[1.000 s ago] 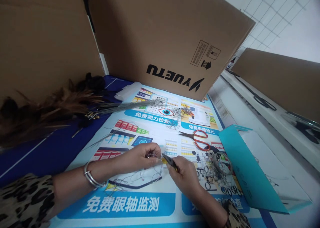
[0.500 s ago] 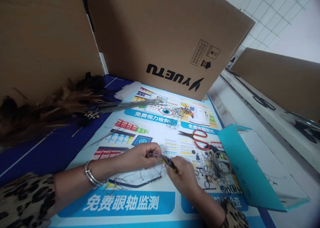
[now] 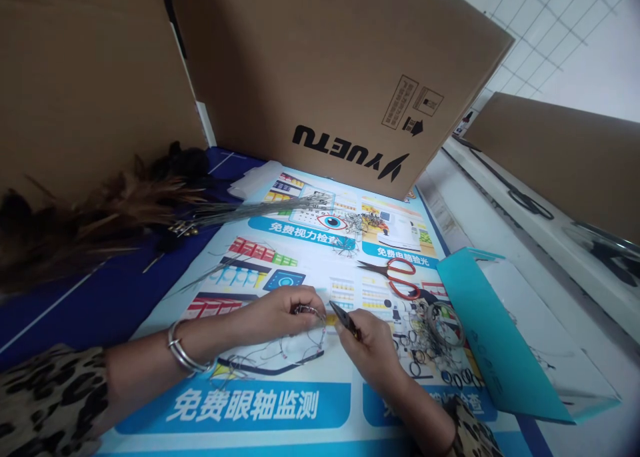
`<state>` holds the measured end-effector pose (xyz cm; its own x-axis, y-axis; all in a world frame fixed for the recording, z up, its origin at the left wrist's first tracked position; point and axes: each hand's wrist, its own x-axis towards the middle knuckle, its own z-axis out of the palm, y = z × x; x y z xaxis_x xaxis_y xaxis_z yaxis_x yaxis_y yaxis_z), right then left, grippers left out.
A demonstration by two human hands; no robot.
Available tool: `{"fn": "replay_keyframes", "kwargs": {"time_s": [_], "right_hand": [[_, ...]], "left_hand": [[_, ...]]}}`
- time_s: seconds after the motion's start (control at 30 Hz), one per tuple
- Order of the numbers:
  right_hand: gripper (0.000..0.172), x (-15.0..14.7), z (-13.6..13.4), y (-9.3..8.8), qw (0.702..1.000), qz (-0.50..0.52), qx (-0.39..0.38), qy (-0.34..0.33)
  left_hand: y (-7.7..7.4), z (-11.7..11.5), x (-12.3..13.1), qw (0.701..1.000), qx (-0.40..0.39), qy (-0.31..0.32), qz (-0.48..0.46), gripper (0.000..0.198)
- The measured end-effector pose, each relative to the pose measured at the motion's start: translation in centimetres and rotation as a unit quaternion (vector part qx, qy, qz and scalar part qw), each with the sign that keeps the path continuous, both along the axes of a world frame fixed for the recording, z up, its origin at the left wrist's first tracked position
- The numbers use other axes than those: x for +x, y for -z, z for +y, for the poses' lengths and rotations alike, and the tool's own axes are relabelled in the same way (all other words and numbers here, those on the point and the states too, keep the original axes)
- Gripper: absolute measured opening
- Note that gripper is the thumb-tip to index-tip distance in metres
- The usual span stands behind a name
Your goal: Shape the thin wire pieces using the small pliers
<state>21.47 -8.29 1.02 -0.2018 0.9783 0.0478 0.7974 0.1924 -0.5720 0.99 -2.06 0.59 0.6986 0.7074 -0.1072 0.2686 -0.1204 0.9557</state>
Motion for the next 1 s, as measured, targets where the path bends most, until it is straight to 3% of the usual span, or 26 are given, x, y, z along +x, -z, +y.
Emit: {"fn": "replay_keyframes", "kwargs": {"time_s": [0.17,0.33,0.63,1.0], "right_hand": [[0.017,-0.2,0.2,-1.0,0.999,0.054,0.004,0.008],[0.01,-1.1,0.6,-1.8,0.995,0.098,0.016,-0.026],[0.023,-1.7,1.3,-1.8,0.996,0.082,0.029,-0.024],[0.023,-1.7,1.5,-1.4,0.994,0.098,0.043,-0.016]], "left_hand": [[0.0,0.0,0.1,0.999,0.033,-0.002,0.001,0.015],[0.5,-0.1,0.3,0.996,0.091,0.004,-0.001,0.016],[0.2,0.0,0.3,0.996,0.084,0.02,-0.022,0.017],[0.4,-0.1,0.5,0.991,0.134,0.012,0.008,0.014]]}}
